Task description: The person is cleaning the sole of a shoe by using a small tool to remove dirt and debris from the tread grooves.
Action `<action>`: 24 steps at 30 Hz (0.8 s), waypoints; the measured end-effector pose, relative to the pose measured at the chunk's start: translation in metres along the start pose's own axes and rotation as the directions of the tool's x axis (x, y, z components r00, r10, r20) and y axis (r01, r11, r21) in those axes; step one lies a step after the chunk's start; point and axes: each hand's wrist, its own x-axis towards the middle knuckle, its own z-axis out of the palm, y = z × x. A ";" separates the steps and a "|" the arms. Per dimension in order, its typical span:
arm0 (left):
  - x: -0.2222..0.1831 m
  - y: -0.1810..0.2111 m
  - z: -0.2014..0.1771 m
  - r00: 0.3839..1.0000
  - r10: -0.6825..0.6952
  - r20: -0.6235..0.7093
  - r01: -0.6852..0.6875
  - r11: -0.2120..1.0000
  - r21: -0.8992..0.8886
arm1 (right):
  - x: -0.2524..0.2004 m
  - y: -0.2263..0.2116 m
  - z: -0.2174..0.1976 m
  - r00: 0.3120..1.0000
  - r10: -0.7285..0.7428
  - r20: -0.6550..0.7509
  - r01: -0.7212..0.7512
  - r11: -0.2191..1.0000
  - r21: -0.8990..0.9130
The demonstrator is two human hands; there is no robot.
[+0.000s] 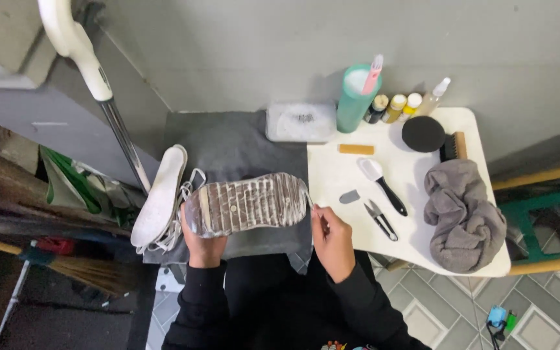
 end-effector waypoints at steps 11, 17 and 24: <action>0.002 0.005 0.013 0.997 -0.057 0.042 0.059 0.997 -0.047 | -0.035 -0.002 -0.015 0.998 0.053 0.045 -0.051 0.998 -0.033; -0.025 0.035 0.038 0.984 -0.096 0.151 0.105 0.993 -0.051 | 0.005 0.003 0.005 0.993 0.096 -0.073 -0.095 0.995 0.017; -0.030 0.036 0.044 0.981 -0.066 0.181 0.065 0.998 0.013 | -0.029 -0.019 -0.007 0.980 0.198 -0.022 -0.199 0.979 -0.040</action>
